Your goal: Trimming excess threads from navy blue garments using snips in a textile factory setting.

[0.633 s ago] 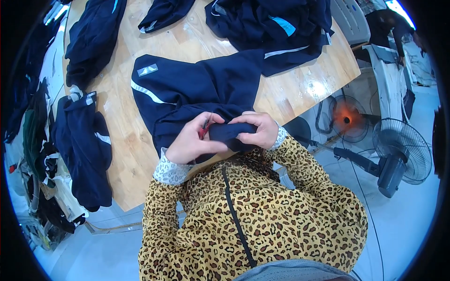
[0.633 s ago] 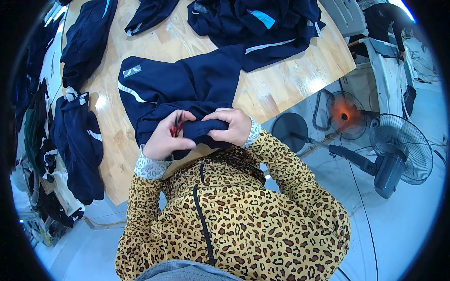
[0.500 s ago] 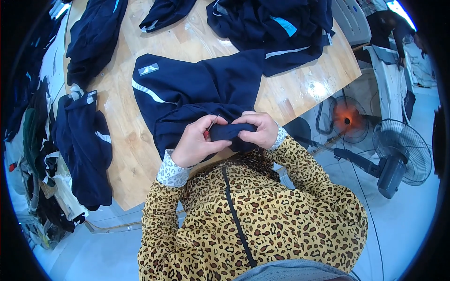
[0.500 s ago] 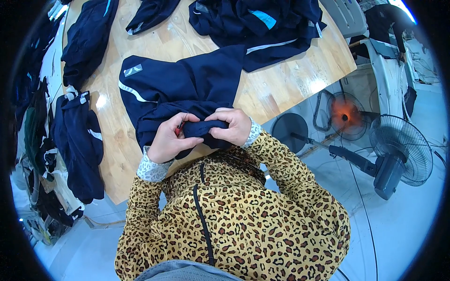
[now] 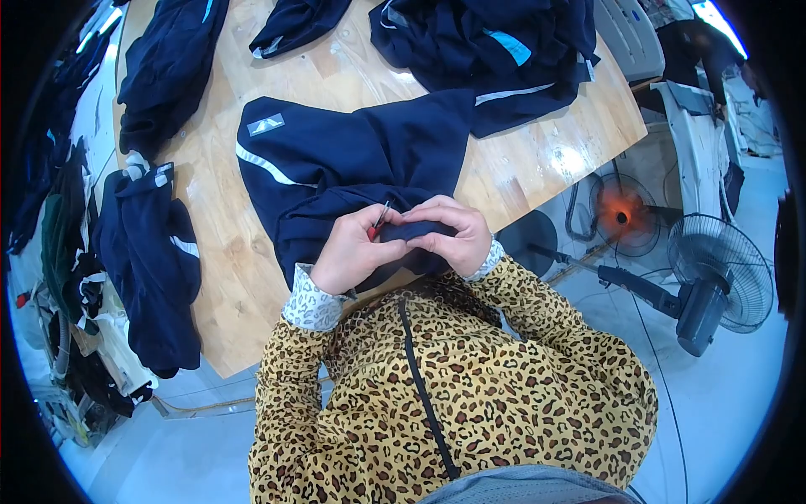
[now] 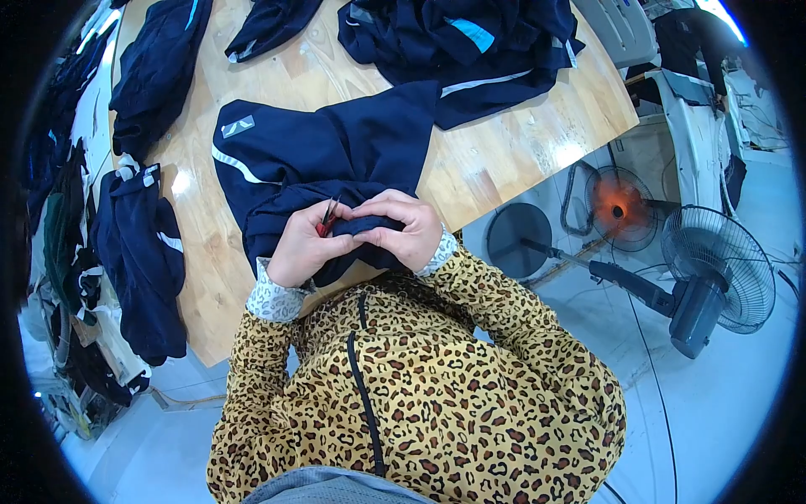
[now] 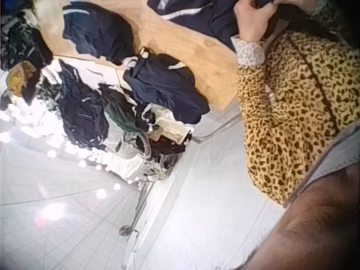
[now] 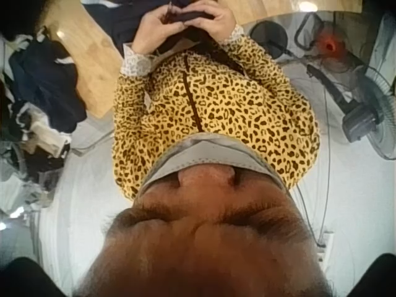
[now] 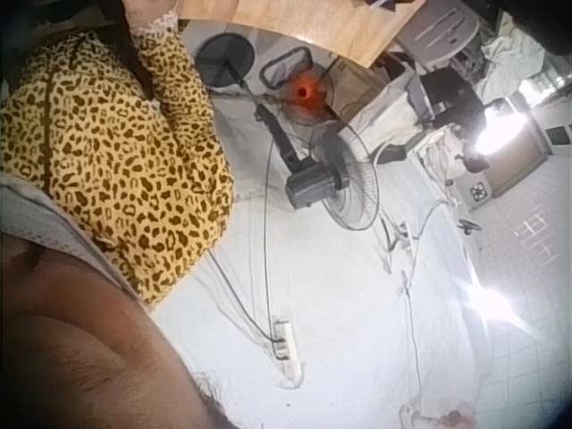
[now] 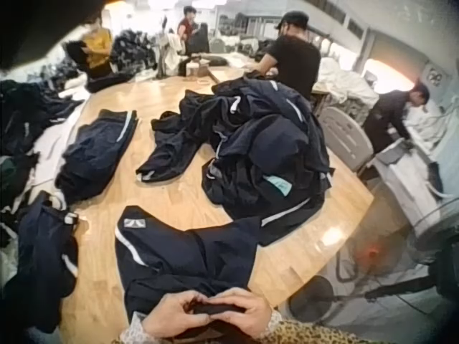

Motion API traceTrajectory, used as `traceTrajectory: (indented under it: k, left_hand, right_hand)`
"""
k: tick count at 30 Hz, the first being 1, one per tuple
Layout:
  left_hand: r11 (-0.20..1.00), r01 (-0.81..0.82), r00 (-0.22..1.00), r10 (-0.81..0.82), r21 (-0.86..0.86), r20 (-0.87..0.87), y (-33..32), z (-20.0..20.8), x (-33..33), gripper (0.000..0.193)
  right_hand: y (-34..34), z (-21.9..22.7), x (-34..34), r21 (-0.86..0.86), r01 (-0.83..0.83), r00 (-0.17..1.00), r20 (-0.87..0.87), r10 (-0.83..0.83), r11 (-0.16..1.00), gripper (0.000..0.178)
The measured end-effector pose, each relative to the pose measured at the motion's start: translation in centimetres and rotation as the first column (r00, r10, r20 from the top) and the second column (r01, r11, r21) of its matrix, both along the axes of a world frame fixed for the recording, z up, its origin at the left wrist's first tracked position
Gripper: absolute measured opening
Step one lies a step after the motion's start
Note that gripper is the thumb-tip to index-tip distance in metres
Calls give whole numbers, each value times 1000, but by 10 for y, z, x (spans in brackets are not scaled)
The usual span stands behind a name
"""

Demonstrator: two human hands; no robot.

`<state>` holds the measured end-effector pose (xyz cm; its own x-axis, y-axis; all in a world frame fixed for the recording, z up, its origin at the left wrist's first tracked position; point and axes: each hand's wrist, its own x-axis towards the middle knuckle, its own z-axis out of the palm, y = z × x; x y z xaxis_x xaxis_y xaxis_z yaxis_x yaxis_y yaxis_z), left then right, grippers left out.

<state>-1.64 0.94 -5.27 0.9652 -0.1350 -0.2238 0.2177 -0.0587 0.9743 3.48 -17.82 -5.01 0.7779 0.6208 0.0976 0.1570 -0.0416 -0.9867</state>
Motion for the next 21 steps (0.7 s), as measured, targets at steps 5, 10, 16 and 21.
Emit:
traceTrajectory:
  k: [5,10,16,21]
  left_hand:
    - [989,-88,996,86,-117,-24,-2,15,4,28]
    - [994,47,943,-78,102,323,6,22,5,45]
    - [941,-110,848,-78,319,524,-3,29,-4,25]
    - [889,-213,739,-126,407,661,-6,26,-3,21]
  right_hand:
    - [2,-9,-9,117,123,987,-120,-109,985,22]
    - [0,-16,-9,224,127,992,-44,-120,966,21]
    - [1,-16,-8,254,115,992,-71,-100,960,20]
    - [-1,-20,-8,239,129,989,-97,-108,963,22]
